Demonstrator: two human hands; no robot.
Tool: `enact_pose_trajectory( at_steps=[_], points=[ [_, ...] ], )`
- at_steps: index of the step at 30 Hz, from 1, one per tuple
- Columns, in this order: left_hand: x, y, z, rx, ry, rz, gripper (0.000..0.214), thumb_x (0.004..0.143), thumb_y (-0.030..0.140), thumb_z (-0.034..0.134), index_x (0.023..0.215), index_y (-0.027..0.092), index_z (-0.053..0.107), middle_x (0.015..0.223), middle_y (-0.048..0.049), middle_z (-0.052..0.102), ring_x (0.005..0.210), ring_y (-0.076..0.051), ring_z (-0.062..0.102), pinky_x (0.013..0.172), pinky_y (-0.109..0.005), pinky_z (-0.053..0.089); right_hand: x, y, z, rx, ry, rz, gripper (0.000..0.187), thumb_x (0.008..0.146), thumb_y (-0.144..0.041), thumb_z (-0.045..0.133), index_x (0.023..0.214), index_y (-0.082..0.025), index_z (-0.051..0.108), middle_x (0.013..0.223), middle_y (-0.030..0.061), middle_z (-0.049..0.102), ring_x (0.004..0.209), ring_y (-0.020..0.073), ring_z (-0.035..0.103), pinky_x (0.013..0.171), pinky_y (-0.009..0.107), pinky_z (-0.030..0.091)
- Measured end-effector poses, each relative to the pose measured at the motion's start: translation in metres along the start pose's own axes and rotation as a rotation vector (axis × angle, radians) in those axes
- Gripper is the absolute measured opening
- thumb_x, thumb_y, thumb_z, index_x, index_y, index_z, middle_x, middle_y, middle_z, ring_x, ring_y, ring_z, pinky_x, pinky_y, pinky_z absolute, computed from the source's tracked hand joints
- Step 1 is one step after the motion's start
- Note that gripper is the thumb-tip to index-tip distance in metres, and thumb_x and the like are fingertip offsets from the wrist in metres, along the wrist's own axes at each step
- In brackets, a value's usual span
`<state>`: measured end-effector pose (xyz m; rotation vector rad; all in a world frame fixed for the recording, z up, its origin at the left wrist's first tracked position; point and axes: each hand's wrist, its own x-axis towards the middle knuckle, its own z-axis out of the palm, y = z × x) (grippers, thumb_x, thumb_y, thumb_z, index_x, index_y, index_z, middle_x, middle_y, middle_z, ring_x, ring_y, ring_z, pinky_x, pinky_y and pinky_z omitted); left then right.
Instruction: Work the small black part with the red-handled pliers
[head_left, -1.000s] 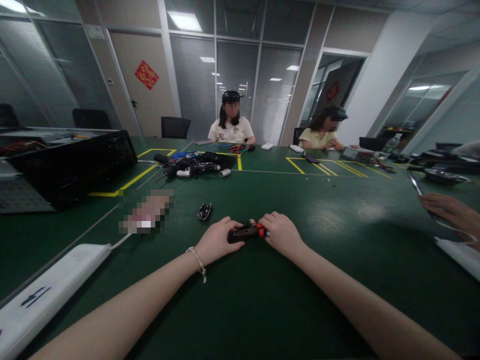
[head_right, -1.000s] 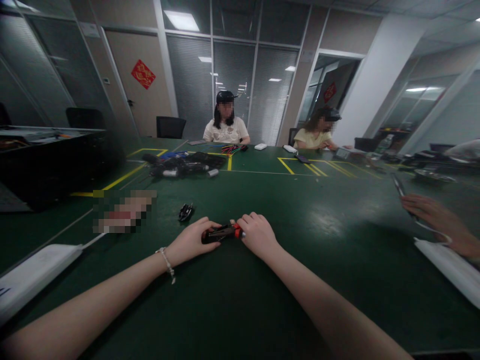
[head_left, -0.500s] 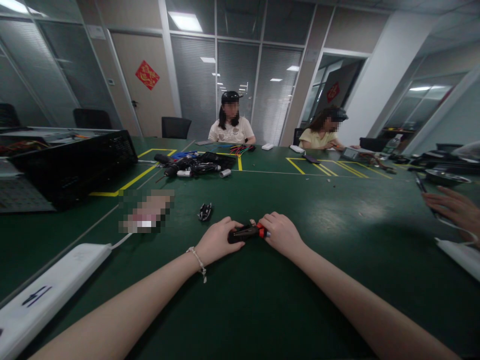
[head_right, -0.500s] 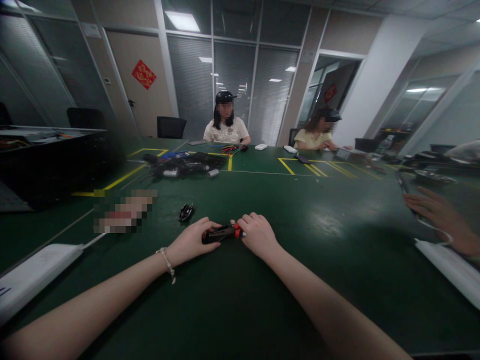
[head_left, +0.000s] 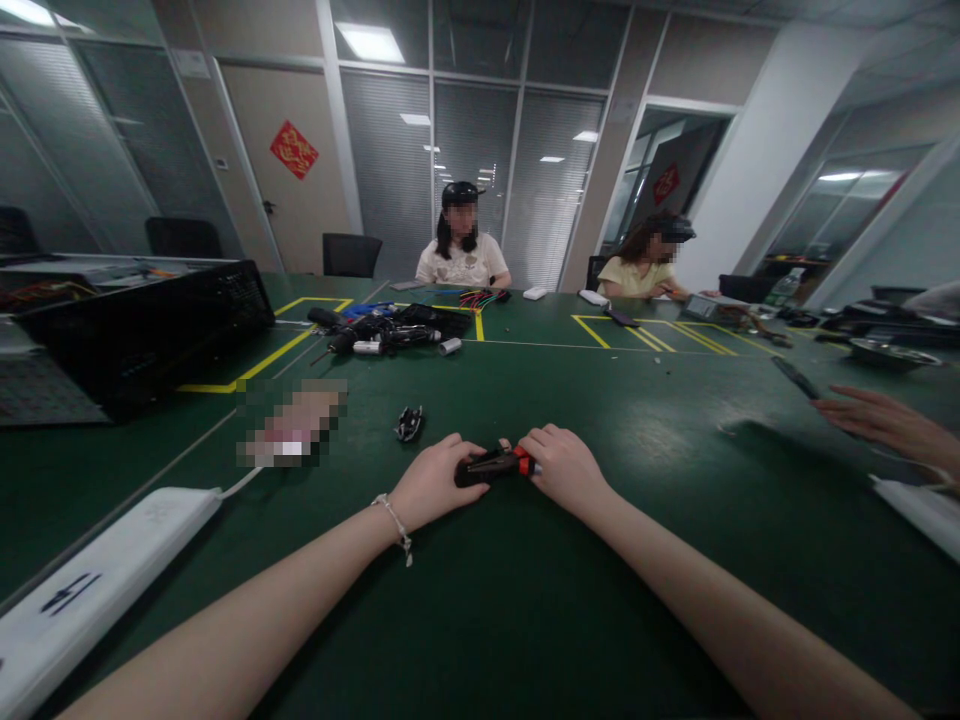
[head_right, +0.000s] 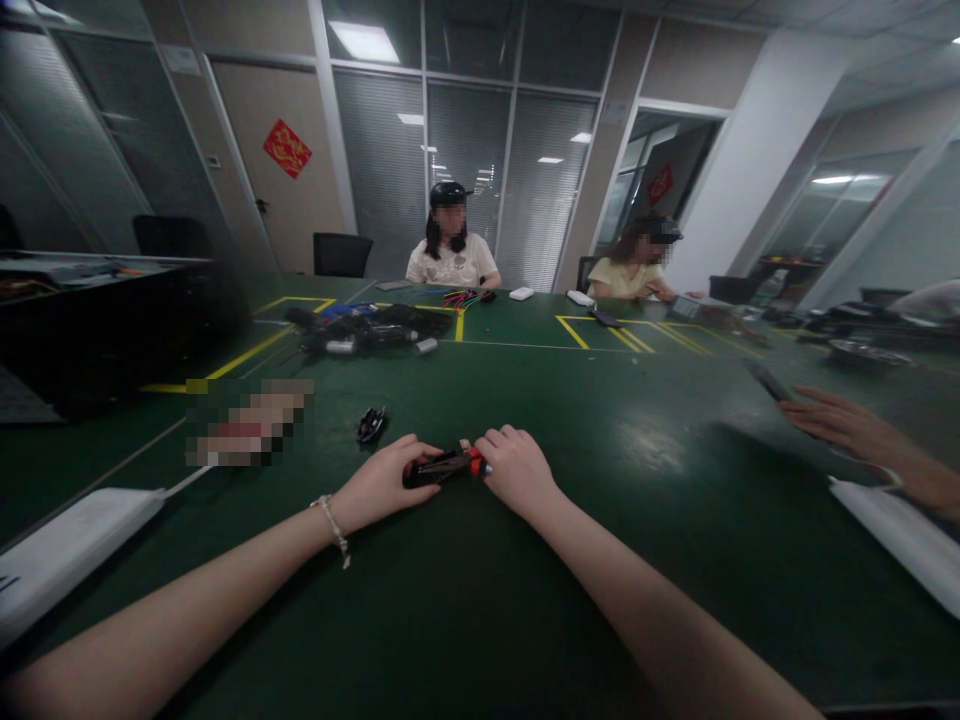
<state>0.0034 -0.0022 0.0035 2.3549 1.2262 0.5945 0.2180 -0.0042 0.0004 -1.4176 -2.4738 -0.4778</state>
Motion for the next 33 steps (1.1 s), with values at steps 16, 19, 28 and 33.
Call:
enact_pose_trajectory(
  at_steps=[16, 19, 28, 33],
  points=[
    [0.0000, 0.0001, 0.0001, -0.014, -0.004, -0.013, 0.040, 0.069, 0.039, 0.059, 0.105, 0.024, 0.055, 0.093, -0.0015, 0.051, 0.081, -0.017, 0.054, 0.069, -0.028, 0.044, -0.0002, -0.0008, -0.0021, -0.005, -0.008, 0.003, 0.017, 0.069, -0.015, 0.054, 0.085, -0.018, 0.058, 0.085, 0.0036, 0.060, 0.076, 0.0161, 0.049, 0.067, 0.027, 0.036],
    [-0.0002, 0.0005, -0.0009, -0.019, -0.010, -0.025, 0.040, 0.069, 0.039, 0.060, 0.105, 0.024, 0.055, 0.093, -0.0017, 0.051, 0.081, -0.018, 0.054, 0.069, -0.029, 0.045, -0.0003, -0.0010, -0.0022, -0.001, -0.002, 0.000, 0.017, 0.069, -0.015, 0.053, 0.086, -0.018, 0.058, 0.085, 0.0039, 0.060, 0.076, 0.0161, 0.049, 0.066, 0.027, 0.036],
    [-0.0002, 0.0011, -0.0010, -0.010, -0.009, -0.009, 0.040, 0.069, 0.039, 0.059, 0.105, 0.024, 0.055, 0.092, -0.0019, 0.051, 0.081, -0.018, 0.054, 0.070, -0.029, 0.044, 0.0008, -0.0008, -0.0005, 0.002, -0.009, 0.004, 0.016, 0.068, -0.015, 0.055, 0.083, -0.018, 0.058, 0.084, 0.0047, 0.059, 0.075, 0.0164, 0.048, 0.065, 0.027, 0.035],
    [-0.0002, 0.0009, -0.0010, -0.012, -0.006, -0.013, 0.040, 0.069, 0.039, 0.059, 0.106, 0.024, 0.054, 0.093, -0.0016, 0.051, 0.082, -0.018, 0.054, 0.070, -0.029, 0.044, 0.0000, -0.0002, -0.0010, 0.006, -0.011, -0.002, 0.017, 0.068, -0.015, 0.054, 0.085, -0.017, 0.058, 0.085, 0.0055, 0.059, 0.076, 0.0169, 0.048, 0.066, 0.027, 0.035]
  ],
)
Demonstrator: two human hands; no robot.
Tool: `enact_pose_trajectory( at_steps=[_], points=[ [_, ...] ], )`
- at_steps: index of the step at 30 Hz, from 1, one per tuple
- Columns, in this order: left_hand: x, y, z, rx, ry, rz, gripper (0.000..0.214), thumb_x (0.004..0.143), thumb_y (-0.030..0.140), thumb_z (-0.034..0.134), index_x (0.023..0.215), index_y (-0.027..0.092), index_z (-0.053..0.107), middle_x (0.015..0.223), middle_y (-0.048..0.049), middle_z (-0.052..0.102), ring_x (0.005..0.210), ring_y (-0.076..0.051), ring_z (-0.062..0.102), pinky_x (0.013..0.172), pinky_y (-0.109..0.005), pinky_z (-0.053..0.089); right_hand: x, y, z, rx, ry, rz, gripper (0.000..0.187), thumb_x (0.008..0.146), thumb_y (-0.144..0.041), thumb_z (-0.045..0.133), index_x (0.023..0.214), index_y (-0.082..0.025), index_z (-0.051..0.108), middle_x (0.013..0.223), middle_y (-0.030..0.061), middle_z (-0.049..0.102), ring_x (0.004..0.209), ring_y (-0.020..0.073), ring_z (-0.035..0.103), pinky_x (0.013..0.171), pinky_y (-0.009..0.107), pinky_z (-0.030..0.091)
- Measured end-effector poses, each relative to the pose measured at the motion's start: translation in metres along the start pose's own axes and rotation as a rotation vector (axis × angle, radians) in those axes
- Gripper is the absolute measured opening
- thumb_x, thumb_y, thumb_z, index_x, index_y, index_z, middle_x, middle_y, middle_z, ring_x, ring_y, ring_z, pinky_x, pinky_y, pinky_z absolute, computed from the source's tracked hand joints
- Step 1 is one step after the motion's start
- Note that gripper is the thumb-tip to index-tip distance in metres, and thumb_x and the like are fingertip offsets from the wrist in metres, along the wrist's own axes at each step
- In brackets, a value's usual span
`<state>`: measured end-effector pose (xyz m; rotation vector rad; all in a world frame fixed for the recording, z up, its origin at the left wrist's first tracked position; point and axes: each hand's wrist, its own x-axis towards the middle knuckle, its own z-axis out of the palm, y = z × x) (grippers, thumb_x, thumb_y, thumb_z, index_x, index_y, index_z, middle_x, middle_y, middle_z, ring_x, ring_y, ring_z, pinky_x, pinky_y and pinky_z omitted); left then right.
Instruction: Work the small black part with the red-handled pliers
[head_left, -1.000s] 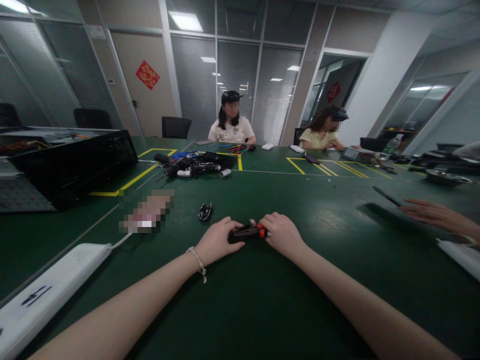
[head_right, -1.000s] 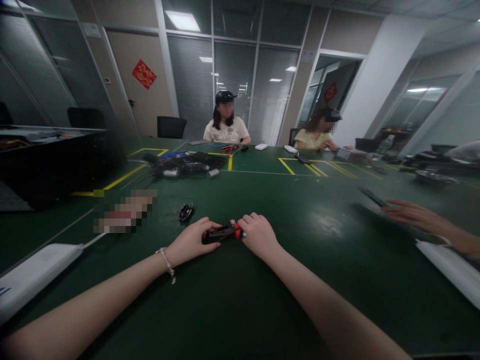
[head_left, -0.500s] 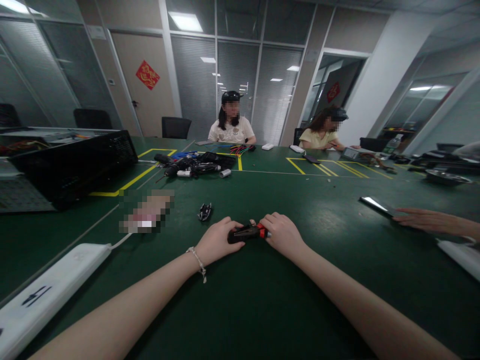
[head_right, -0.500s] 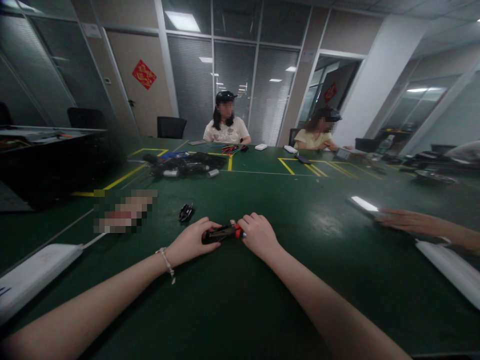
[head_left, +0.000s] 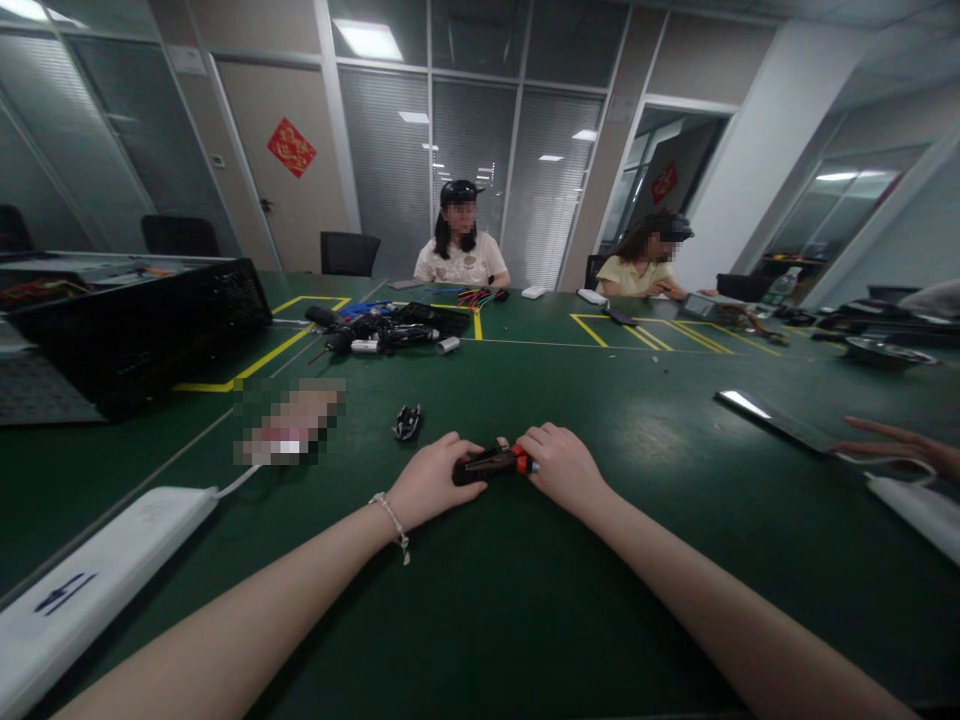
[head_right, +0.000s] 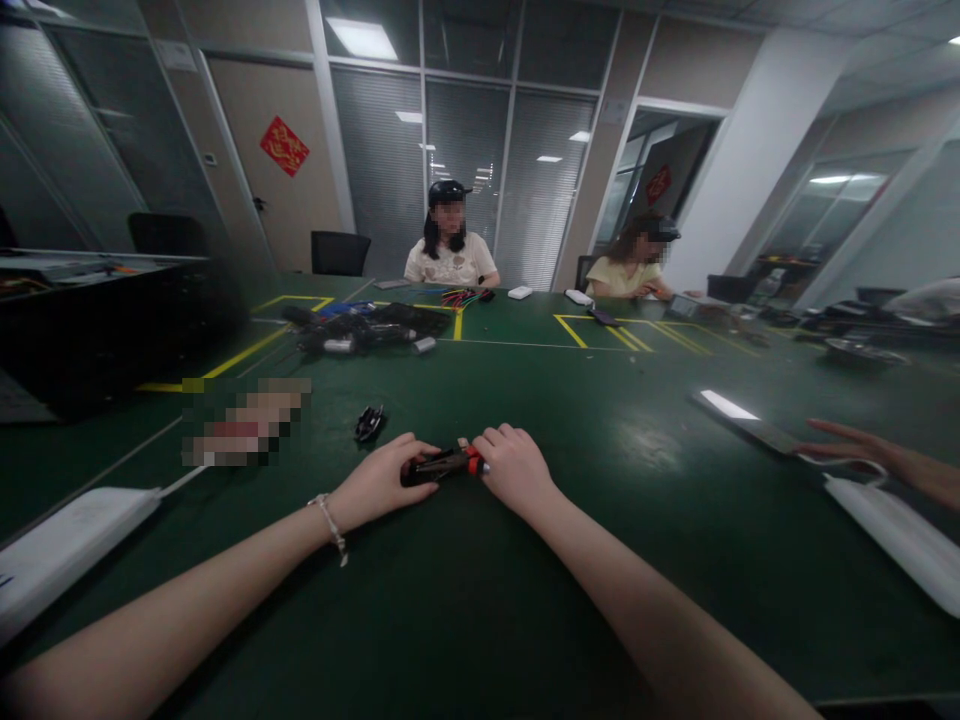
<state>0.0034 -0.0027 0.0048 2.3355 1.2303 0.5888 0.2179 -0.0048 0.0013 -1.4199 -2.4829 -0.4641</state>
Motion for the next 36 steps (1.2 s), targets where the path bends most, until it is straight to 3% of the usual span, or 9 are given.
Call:
enact_pose_trajectory(
  at_steps=[36],
  points=[
    [0.0003, -0.0001, -0.0002, -0.007, -0.006, -0.015, 0.039, 0.069, 0.038, 0.060, 0.104, 0.023, 0.055, 0.092, -0.0014, 0.051, 0.079, -0.016, 0.054, 0.067, -0.027, 0.044, 0.0002, -0.0018, -0.0017, 0.005, 0.011, 0.000, 0.016, 0.069, -0.015, 0.054, 0.084, -0.017, 0.059, 0.083, 0.0051, 0.060, 0.075, 0.0162, 0.049, 0.065, 0.026, 0.035]
  ],
)
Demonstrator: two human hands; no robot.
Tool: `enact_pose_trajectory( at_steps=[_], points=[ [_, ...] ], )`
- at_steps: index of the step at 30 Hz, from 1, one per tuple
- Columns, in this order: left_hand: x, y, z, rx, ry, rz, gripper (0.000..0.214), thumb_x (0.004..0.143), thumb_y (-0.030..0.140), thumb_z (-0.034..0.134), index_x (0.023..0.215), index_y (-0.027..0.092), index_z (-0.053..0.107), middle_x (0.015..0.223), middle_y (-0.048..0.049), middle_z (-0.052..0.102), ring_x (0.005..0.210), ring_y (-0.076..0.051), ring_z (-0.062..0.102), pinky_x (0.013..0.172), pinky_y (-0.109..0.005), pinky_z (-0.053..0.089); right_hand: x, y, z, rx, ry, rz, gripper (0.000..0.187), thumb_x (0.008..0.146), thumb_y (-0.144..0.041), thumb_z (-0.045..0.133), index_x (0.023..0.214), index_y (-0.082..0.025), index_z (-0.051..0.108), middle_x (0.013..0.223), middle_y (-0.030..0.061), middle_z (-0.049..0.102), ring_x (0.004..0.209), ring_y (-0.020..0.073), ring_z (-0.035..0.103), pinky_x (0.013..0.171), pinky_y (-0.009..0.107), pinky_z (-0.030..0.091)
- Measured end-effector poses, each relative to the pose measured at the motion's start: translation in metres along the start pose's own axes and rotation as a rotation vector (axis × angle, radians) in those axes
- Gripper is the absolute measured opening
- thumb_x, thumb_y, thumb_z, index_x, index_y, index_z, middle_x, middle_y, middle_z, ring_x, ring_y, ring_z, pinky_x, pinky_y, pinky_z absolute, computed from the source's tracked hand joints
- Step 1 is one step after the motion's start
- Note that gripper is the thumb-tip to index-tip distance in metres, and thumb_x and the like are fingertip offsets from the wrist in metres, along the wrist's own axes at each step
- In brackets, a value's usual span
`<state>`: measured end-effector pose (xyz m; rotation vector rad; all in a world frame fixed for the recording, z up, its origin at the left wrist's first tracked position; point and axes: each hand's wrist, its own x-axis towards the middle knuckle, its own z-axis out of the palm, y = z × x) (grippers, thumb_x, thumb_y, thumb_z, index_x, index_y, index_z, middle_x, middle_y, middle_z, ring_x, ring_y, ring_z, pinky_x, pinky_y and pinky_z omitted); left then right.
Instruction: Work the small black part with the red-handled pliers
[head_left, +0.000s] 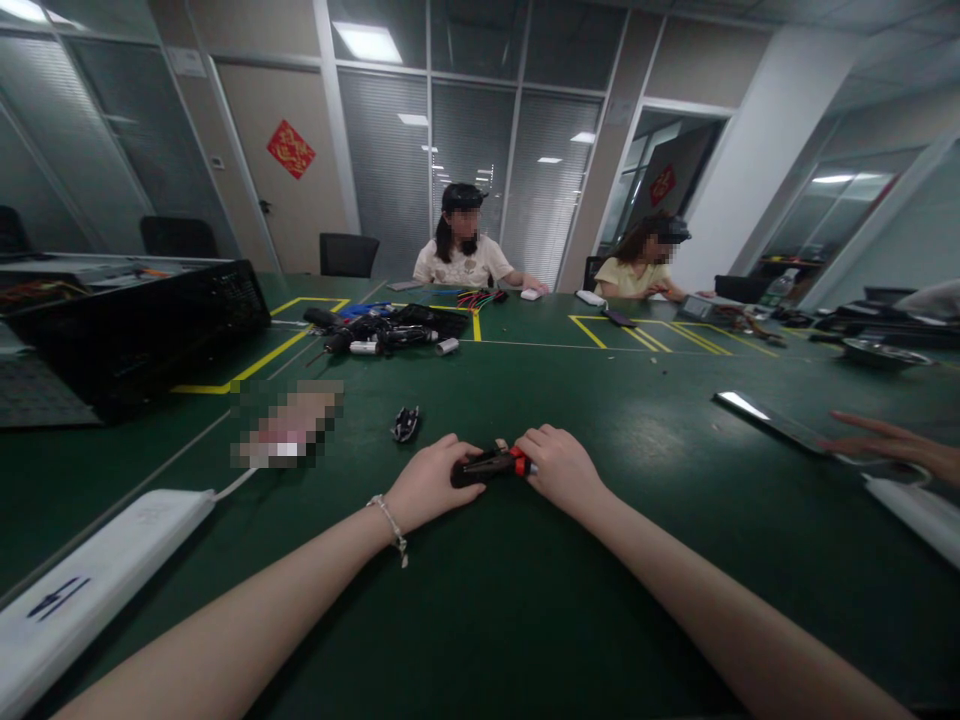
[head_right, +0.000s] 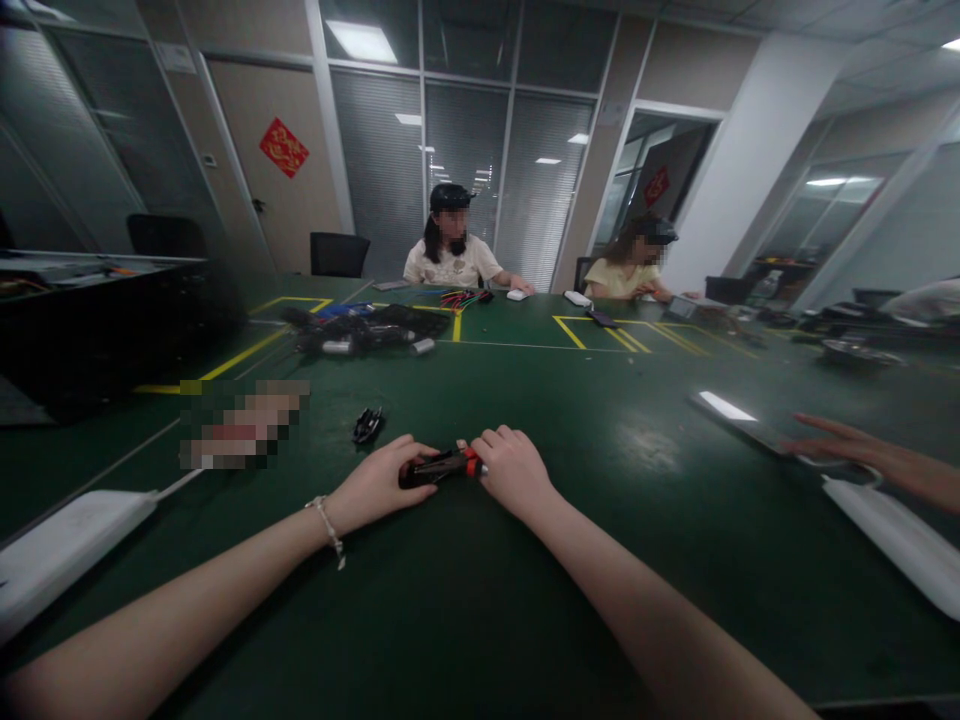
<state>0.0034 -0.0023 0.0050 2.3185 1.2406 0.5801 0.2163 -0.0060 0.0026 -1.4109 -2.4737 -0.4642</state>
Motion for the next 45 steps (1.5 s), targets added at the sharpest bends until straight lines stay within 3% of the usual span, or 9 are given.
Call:
enact_pose_trajectory(
  at_steps=[45],
  points=[
    [-0.0008, 0.0003, -0.0003, 0.014, 0.002, 0.018, 0.039, 0.070, 0.039, 0.059, 0.105, 0.024, 0.054, 0.093, -0.0014, 0.051, 0.081, -0.017, 0.053, 0.069, -0.028, 0.044, 0.0006, -0.0008, -0.0018, -0.016, -0.018, 0.005, 0.017, 0.070, -0.016, 0.054, 0.087, -0.017, 0.058, 0.086, 0.0054, 0.060, 0.078, 0.0169, 0.050, 0.068, 0.028, 0.037]
  ],
)
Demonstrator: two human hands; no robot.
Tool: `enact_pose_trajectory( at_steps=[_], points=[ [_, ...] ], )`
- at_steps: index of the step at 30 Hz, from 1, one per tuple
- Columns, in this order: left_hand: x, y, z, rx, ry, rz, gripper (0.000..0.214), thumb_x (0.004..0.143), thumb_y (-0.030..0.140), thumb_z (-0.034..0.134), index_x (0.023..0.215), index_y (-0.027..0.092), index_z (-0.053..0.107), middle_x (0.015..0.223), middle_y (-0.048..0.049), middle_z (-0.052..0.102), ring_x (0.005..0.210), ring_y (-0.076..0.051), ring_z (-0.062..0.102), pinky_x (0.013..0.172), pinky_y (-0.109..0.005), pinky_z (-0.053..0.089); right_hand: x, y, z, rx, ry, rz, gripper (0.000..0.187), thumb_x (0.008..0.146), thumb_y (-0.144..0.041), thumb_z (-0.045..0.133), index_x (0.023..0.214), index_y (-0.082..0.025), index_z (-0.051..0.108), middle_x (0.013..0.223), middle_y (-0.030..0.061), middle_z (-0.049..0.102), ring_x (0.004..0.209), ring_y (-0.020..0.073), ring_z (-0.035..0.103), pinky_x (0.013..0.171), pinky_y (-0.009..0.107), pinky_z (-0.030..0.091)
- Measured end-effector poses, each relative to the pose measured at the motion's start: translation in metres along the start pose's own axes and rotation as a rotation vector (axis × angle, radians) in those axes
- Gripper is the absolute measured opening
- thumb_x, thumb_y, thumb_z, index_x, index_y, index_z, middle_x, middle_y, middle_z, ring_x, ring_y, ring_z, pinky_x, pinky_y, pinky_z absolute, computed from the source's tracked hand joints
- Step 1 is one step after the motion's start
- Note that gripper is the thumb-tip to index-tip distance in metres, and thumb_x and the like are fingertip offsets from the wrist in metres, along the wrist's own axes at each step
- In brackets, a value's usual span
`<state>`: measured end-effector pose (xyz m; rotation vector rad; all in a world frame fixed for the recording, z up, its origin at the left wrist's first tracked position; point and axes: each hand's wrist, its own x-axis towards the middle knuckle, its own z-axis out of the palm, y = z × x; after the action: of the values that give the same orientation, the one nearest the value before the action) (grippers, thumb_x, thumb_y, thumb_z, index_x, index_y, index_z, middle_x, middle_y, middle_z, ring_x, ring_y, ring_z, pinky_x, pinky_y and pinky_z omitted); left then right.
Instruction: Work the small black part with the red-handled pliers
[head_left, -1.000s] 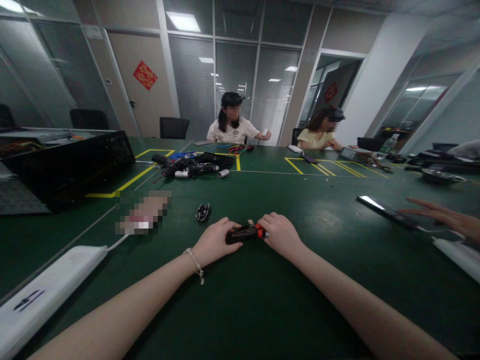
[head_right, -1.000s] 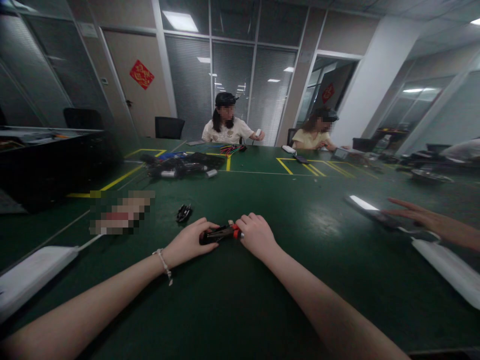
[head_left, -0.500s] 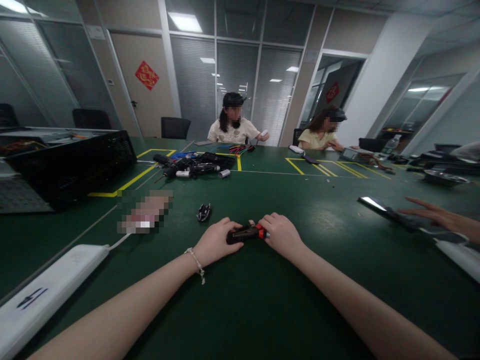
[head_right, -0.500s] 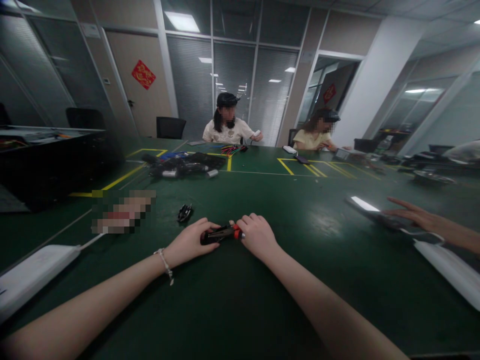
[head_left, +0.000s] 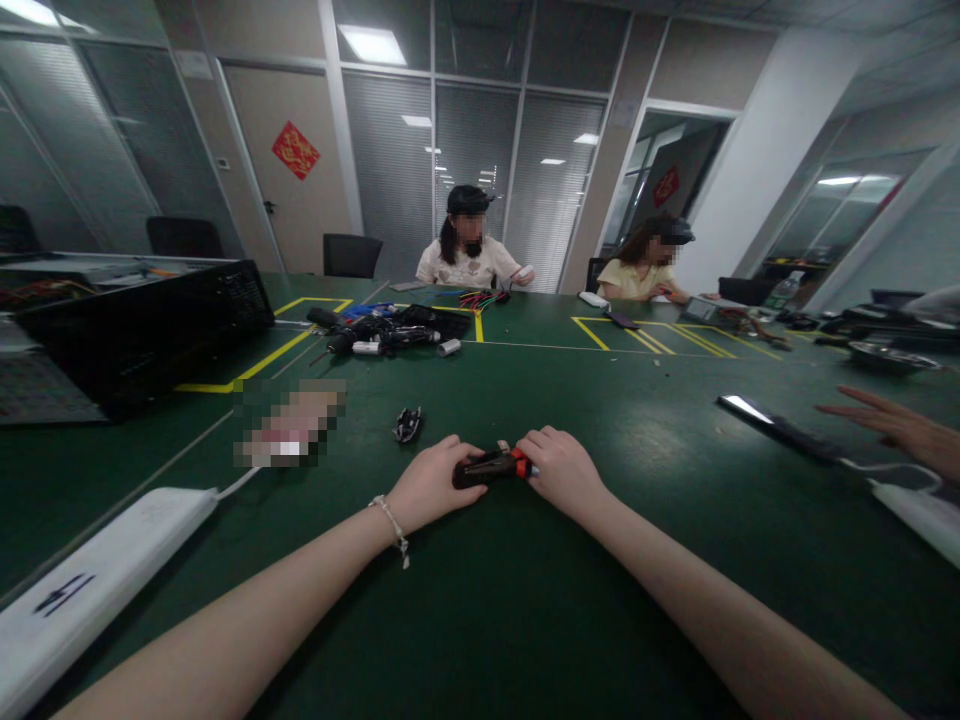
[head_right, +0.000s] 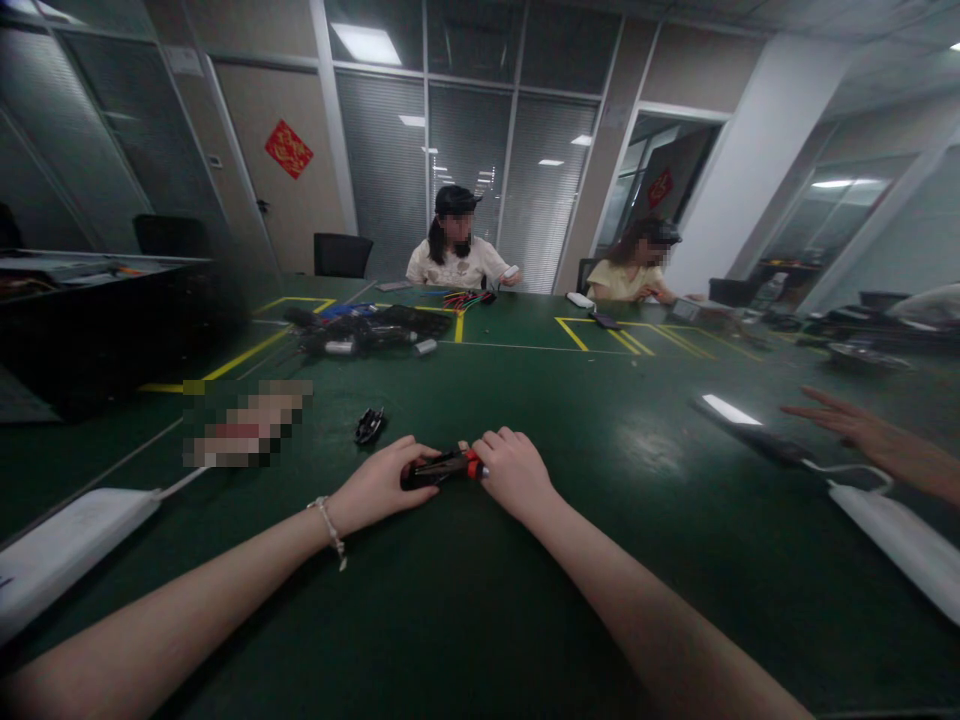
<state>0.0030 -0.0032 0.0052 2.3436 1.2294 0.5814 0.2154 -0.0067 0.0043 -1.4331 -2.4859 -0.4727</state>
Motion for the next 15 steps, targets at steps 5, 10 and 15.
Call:
enact_pose_trajectory(
  at_steps=[5, 10, 15],
  points=[
    [-0.0002, 0.0003, -0.0003, 0.008, -0.002, 0.005, 0.039, 0.069, 0.039, 0.059, 0.105, 0.024, 0.054, 0.092, -0.0012, 0.051, 0.081, -0.017, 0.053, 0.069, -0.028, 0.043, -0.0004, 0.0010, 0.0010, -0.008, 0.002, -0.002, 0.019, 0.068, -0.016, 0.055, 0.087, -0.017, 0.058, 0.087, 0.0052, 0.060, 0.078, 0.0170, 0.049, 0.068, 0.028, 0.036],
    [0.0000, 0.0005, 0.0004, 0.015, 0.008, -0.002, 0.039, 0.069, 0.039, 0.059, 0.105, 0.024, 0.055, 0.092, -0.0013, 0.051, 0.081, -0.017, 0.053, 0.069, -0.028, 0.043, -0.0012, 0.0017, 0.0008, -0.009, 0.005, -0.002, 0.018, 0.070, -0.015, 0.054, 0.086, -0.017, 0.059, 0.086, 0.0054, 0.060, 0.077, 0.0167, 0.050, 0.068, 0.028, 0.037],
    [-0.0001, 0.0021, -0.0011, -0.001, -0.002, -0.009, 0.040, 0.069, 0.040, 0.059, 0.105, 0.024, 0.054, 0.092, -0.0014, 0.051, 0.081, -0.018, 0.054, 0.069, -0.029, 0.044, -0.0005, 0.0010, 0.0006, 0.010, -0.002, 0.002, 0.018, 0.069, -0.015, 0.055, 0.086, -0.017, 0.058, 0.086, 0.0048, 0.060, 0.077, 0.0164, 0.050, 0.068, 0.028, 0.038]
  ],
)
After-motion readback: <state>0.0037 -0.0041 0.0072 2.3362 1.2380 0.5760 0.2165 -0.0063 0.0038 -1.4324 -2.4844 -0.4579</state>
